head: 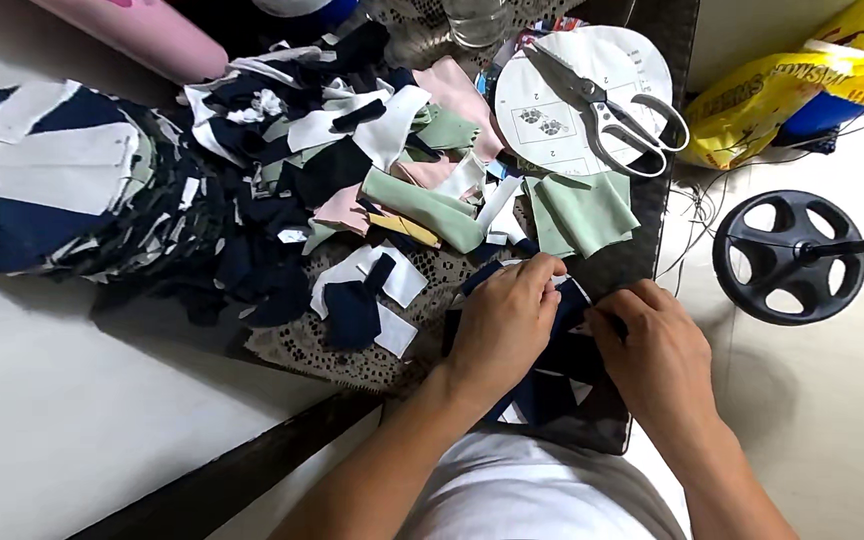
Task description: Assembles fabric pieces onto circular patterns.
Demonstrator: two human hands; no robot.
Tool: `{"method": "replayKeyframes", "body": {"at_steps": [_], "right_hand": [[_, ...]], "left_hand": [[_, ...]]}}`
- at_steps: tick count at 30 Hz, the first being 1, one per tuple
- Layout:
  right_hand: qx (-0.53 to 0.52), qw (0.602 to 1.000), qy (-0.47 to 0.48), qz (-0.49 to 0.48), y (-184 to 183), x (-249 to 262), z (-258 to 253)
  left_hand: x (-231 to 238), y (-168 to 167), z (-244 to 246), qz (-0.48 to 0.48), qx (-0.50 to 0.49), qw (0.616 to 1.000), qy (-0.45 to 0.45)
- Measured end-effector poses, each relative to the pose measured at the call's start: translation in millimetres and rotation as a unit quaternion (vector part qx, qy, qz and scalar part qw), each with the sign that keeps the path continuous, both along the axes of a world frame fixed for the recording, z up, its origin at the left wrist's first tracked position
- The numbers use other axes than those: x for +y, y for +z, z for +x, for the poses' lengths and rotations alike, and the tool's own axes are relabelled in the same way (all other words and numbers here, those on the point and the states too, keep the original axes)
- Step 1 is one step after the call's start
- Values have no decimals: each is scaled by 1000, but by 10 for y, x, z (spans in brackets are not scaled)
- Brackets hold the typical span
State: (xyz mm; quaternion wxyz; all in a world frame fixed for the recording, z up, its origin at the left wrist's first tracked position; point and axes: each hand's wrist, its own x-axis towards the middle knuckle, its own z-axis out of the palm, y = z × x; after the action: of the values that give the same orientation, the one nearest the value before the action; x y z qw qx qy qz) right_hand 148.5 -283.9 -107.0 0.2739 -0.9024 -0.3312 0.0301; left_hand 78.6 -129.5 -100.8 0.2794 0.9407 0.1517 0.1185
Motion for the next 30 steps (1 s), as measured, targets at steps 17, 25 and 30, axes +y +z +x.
{"method": "replayKeyframes", "body": {"at_steps": [17, 25, 30], "right_hand": [[56, 997, -14, 45, 58, -118, 114], [-3, 996, 7, 92, -50, -189, 79], [-45, 993, 43, 104, -149, -54, 94]], "left_hand": [[18, 64, 85, -12, 52, 999, 9], [30, 90, 100, -20, 63, 998, 7], [41, 110, 113, -22, 81, 996, 7]]}}
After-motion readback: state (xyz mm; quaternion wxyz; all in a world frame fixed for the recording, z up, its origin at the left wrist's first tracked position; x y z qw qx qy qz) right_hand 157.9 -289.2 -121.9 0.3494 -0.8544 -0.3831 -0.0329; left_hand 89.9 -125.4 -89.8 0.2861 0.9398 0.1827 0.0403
